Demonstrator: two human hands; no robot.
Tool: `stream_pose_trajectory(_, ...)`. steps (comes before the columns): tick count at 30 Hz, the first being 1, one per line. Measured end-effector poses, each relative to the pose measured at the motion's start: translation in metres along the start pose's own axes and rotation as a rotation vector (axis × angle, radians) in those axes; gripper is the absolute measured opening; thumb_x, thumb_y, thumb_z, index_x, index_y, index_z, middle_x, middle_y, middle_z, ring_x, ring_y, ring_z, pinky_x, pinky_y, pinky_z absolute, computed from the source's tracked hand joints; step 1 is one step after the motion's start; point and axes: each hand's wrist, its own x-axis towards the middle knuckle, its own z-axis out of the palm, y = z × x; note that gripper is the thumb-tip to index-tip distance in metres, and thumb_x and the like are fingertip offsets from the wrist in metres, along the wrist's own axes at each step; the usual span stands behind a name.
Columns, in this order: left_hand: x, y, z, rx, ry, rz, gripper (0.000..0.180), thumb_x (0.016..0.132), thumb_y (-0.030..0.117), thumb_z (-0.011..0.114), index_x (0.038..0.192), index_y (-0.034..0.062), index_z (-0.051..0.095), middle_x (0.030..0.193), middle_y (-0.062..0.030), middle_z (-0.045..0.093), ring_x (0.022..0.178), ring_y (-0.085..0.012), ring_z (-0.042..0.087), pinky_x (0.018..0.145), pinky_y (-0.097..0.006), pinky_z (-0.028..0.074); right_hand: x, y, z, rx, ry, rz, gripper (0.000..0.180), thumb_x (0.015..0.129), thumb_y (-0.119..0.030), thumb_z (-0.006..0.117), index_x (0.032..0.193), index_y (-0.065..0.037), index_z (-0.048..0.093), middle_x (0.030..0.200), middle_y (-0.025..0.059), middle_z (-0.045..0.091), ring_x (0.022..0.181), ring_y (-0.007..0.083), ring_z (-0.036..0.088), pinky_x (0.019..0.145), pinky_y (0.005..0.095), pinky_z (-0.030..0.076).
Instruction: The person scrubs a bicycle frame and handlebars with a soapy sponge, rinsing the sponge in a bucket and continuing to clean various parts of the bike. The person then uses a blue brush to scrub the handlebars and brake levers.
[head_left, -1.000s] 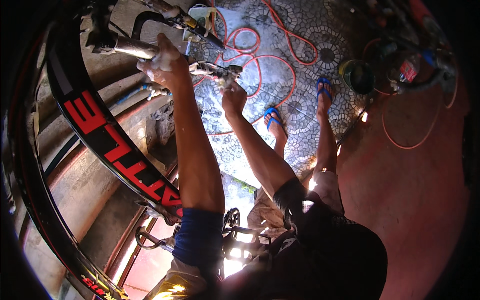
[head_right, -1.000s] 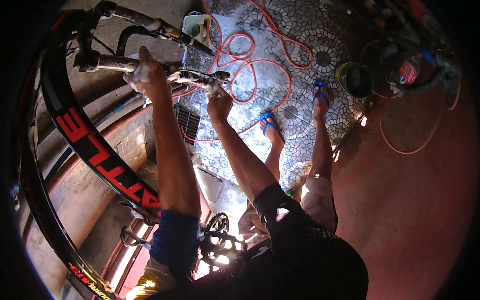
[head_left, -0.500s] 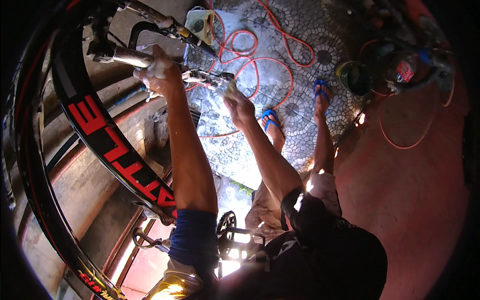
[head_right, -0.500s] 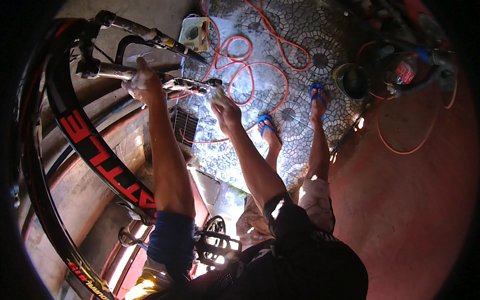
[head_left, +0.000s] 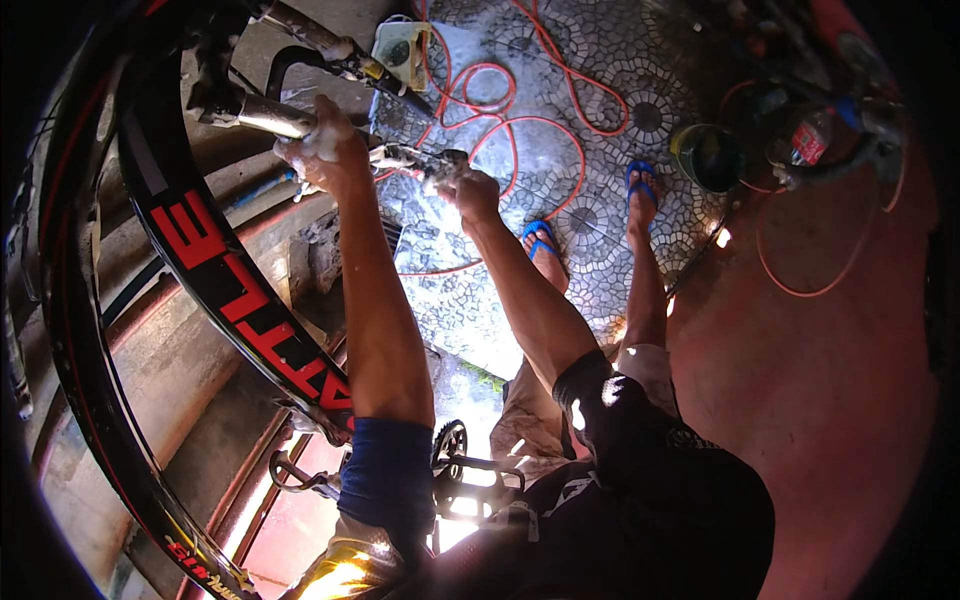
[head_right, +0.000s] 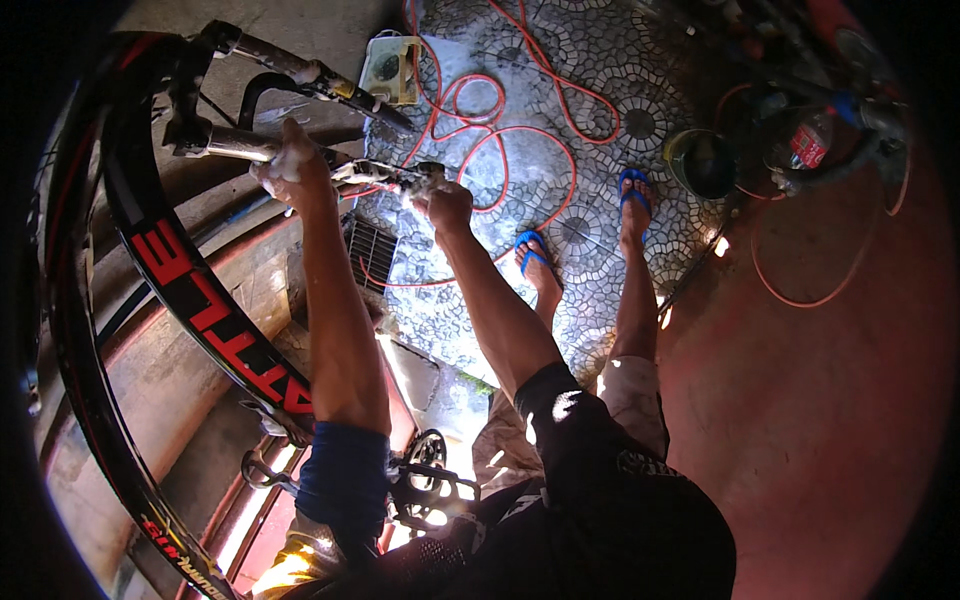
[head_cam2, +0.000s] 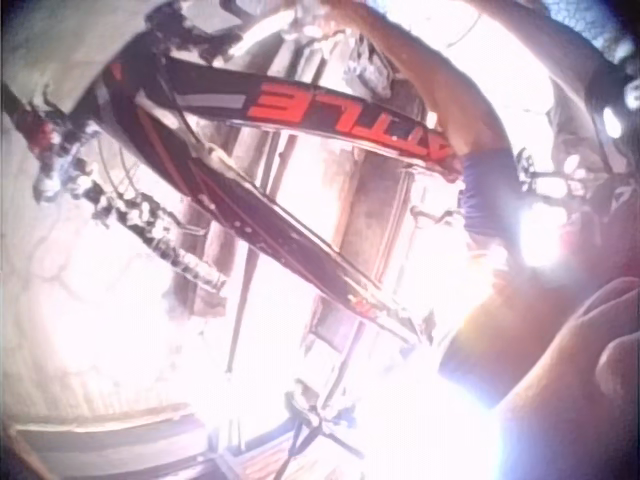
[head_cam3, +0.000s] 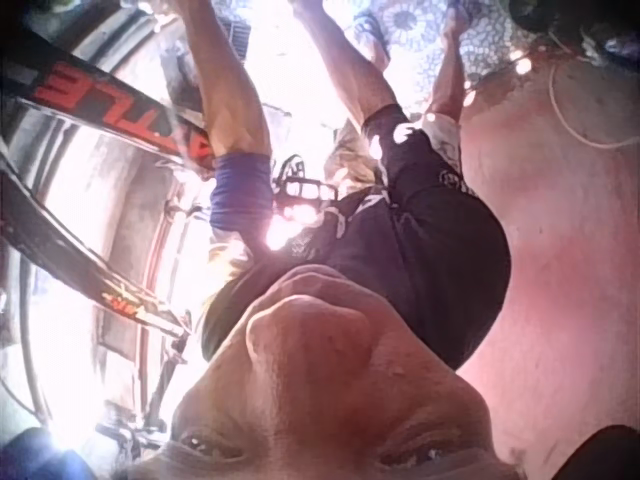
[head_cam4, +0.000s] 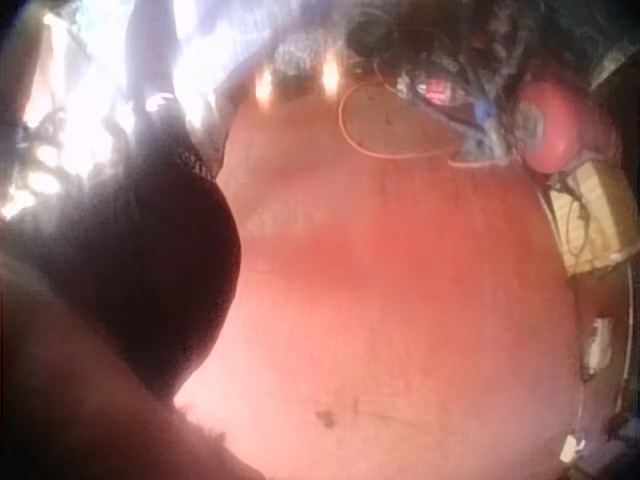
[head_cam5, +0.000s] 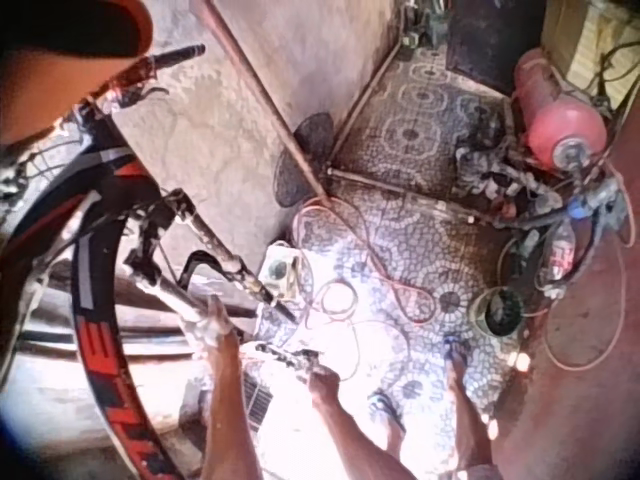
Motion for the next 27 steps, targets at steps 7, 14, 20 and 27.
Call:
stream_pose_trajectory(7, 0.037, -0.081, 0.005, 0.267, -0.016, 0.463, 0.055, 0.088, 0.045, 0.066, 0.103, -0.0066, 0.059, 0.095, -0.0255, 0.065, 0.088, -0.0424, 0.064, 0.081, -0.05, 0.05, -0.007, -0.073, -0.066, -0.213, -0.167, -0.245, 0.019, 0.094, -0.013, 0.058, 0.098, 0.003, 0.069, 0.091, 0.0135, 0.071, 0.074, 0.0209, 0.068, 0.063, 0.0307, 0.053)
stream_pose_trajectory(14, 0.018, -0.057, 0.011, -0.069, -0.031, 0.363, 0.04, 0.093, 0.037, 0.058, 0.091, -0.0025, 0.06, 0.09, -0.0227, 0.065, 0.086, -0.0354, 0.059, 0.078, -0.045, 0.046, 0.026, -0.056, -0.072, -1.579, -0.373, -0.818, 0.028, 0.087, -0.004, 0.066, 0.111, -0.015, 0.076, 0.092, 0.013, 0.058, 0.083, 0.0306, 0.065, 0.073, 0.0419, 0.053)
stream_pose_trajectory(20, 0.029, -0.056, 0.011, 0.214, 0.083, 1.127, 0.027, 0.095, 0.019, 0.038, 0.072, 0.0133, 0.049, 0.062, -0.0114, 0.054, 0.057, -0.0336, 0.055, 0.054, -0.042, 0.037, 0.038, -0.035, -0.083, -1.224, -0.482, -1.049, 0.024, 0.089, -0.004, 0.063, 0.11, -0.012, 0.073, 0.093, 0.0132, 0.059, 0.079, 0.0268, 0.062, 0.073, 0.0404, 0.052)
stream_pose_trajectory(27, 0.025, -0.051, 0.008, 0.103, -0.048, 1.065, 0.021, 0.089, 0.015, 0.041, 0.068, 0.0142, 0.044, 0.057, -0.0103, 0.047, 0.045, -0.0293, 0.05, 0.045, -0.042, 0.034, 0.052, -0.107, -0.031, -1.173, -0.547, -0.821, 0.022, 0.094, -0.017, 0.06, 0.107, -0.013, 0.077, 0.116, 0.0178, 0.069, 0.104, 0.0321, 0.066, 0.088, 0.0419, 0.054)
